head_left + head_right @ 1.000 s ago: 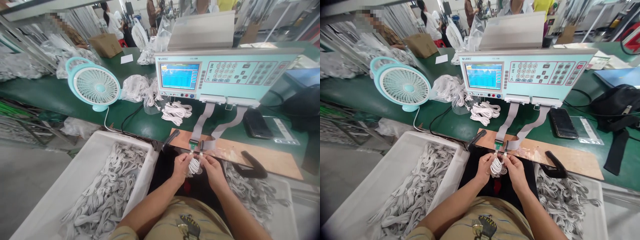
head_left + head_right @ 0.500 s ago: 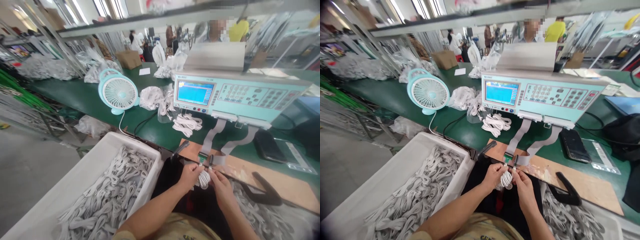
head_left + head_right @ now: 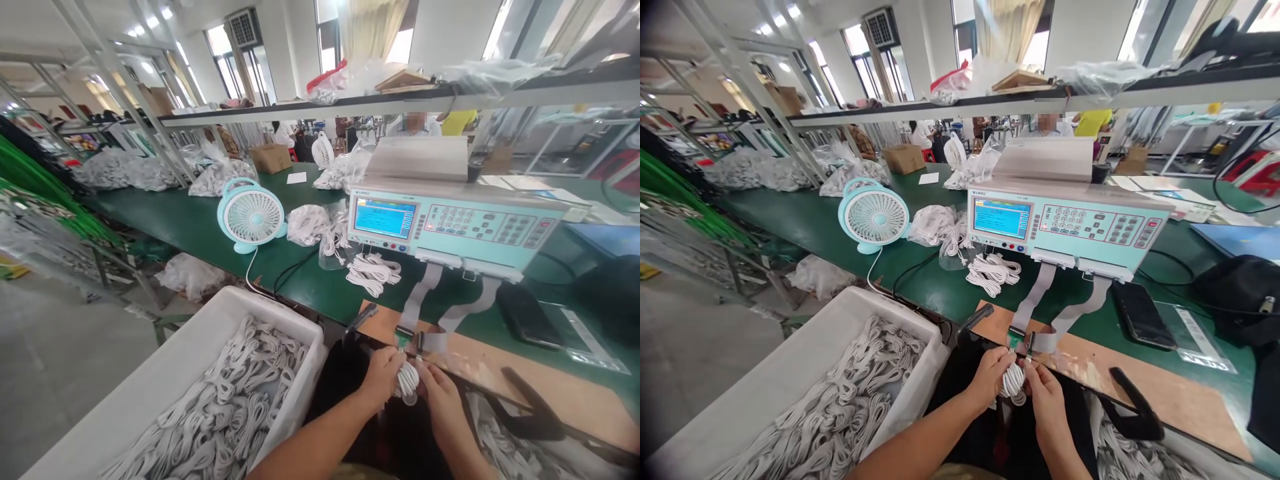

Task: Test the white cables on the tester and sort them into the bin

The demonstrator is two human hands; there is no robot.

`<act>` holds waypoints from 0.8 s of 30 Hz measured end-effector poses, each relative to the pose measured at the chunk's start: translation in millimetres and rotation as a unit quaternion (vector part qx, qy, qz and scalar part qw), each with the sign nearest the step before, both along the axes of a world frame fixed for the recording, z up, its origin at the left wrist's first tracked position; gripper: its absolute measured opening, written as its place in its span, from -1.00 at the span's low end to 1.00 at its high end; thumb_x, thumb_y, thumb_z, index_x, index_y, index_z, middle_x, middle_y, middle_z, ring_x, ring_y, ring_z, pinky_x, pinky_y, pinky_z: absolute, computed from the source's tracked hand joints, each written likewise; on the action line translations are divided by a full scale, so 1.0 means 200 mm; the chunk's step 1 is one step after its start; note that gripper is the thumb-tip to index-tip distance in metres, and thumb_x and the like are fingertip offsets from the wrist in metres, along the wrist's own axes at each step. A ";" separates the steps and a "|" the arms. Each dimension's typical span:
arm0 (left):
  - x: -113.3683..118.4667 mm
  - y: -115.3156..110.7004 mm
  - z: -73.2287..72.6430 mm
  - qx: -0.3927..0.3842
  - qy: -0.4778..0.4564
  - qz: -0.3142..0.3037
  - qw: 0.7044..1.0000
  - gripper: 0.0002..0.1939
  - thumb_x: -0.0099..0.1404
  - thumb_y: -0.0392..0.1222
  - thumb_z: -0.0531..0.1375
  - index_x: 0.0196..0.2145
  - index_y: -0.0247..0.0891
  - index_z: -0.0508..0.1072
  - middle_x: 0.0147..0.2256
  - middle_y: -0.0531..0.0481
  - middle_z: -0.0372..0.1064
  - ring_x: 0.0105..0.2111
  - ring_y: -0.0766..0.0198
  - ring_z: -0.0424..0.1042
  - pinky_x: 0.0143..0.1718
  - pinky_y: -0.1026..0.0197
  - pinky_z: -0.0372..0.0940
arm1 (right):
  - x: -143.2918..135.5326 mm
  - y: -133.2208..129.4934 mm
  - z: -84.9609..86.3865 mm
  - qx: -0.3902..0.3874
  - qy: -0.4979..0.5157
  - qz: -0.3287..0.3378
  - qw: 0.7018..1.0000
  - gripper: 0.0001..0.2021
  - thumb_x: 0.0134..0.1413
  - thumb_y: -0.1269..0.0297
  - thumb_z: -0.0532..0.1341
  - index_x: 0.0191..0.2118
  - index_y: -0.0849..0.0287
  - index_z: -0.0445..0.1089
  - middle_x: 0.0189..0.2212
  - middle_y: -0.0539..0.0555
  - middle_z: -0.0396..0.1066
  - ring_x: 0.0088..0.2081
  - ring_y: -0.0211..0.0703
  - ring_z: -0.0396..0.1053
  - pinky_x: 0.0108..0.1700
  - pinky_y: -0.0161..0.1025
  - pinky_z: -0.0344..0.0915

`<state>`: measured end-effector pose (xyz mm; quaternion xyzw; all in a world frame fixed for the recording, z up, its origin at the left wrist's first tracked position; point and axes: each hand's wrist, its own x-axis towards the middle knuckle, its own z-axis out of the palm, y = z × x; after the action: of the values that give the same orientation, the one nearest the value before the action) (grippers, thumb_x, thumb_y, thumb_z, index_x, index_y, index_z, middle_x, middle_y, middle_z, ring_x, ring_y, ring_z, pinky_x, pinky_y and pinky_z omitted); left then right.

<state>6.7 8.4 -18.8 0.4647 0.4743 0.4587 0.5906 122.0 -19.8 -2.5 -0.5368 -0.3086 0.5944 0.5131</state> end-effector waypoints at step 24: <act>0.08 -0.19 0.15 -0.419 -0.287 -0.078 0.858 -0.69 0.10 -0.05 0.22 -0.56 -0.29 0.22 -0.64 0.16 0.07 -0.68 0.46 0.08 -0.73 0.42 0.01 | 1.02 -0.67 -0.10 -0.204 -0.418 -0.066 0.883 -0.74 -0.18 0.06 0.20 -0.50 0.18 0.30 -0.45 0.18 0.32 -0.33 0.09 0.29 -0.34 -0.14 0.19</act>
<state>22.9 -30.3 10.6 0.0563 0.3929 0.2822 0.8734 325.3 -153.8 -22.5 -0.8472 -0.3301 0.3299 0.2538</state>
